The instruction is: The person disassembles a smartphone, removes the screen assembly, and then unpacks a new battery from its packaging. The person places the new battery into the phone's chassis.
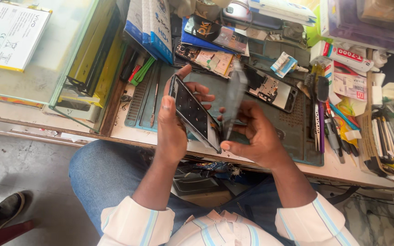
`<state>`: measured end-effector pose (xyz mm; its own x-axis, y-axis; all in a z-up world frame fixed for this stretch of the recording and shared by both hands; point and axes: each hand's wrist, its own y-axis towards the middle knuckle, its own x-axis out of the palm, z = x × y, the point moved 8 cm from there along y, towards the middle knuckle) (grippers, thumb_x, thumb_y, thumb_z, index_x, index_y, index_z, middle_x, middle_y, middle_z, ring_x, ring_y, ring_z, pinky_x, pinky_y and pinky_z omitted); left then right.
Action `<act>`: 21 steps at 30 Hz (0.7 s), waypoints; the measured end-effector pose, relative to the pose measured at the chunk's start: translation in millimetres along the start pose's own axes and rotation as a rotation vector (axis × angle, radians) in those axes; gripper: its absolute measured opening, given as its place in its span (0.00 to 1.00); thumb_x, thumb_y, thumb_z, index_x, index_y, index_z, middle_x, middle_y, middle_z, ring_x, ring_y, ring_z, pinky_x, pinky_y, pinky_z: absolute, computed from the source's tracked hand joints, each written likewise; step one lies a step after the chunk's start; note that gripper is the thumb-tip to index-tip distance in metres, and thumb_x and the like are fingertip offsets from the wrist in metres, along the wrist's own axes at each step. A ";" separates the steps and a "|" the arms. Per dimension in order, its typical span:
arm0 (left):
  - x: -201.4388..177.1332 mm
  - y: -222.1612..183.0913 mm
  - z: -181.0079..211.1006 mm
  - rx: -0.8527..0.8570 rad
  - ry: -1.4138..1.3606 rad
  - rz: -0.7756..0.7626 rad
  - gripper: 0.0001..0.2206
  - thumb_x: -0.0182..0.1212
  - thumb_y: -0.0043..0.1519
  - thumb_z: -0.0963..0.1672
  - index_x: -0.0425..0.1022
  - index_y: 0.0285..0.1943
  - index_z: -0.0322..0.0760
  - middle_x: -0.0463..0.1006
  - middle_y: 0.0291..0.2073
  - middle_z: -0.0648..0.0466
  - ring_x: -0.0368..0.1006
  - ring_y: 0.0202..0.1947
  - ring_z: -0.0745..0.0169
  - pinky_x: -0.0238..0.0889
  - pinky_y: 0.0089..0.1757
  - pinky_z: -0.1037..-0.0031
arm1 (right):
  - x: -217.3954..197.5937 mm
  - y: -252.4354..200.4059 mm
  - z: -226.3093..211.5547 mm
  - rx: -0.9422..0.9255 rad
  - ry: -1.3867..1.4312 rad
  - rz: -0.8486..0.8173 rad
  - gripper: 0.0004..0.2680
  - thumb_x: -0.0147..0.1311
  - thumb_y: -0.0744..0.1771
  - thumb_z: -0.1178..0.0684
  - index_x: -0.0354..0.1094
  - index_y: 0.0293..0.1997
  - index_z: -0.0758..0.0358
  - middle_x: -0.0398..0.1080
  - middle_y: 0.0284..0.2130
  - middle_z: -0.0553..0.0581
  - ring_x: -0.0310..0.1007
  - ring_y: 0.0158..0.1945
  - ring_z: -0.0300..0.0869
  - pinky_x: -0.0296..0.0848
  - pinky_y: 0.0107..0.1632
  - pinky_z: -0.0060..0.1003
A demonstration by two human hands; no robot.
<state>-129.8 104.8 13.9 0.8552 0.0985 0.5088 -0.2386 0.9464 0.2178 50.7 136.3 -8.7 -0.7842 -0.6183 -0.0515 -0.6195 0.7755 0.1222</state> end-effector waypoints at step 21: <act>-7.0 -6.7 -7.9 -0.027 -0.195 0.093 0.52 0.45 0.59 0.70 0.54 0.78 0.26 0.74 0.45 0.46 0.78 0.45 0.51 0.75 0.45 0.62 | -38.0 -26.4 10.5 -0.082 0.584 0.216 0.33 0.77 0.61 0.47 0.60 0.69 0.66 0.68 0.60 0.67 0.73 0.62 0.56 0.75 0.65 0.54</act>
<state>-130.6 100.2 2.3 0.7241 0.1265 0.6780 -0.2972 0.9443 0.1412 96.4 140.6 -20.4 -0.7283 -0.4350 0.5296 -0.4267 0.8925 0.1463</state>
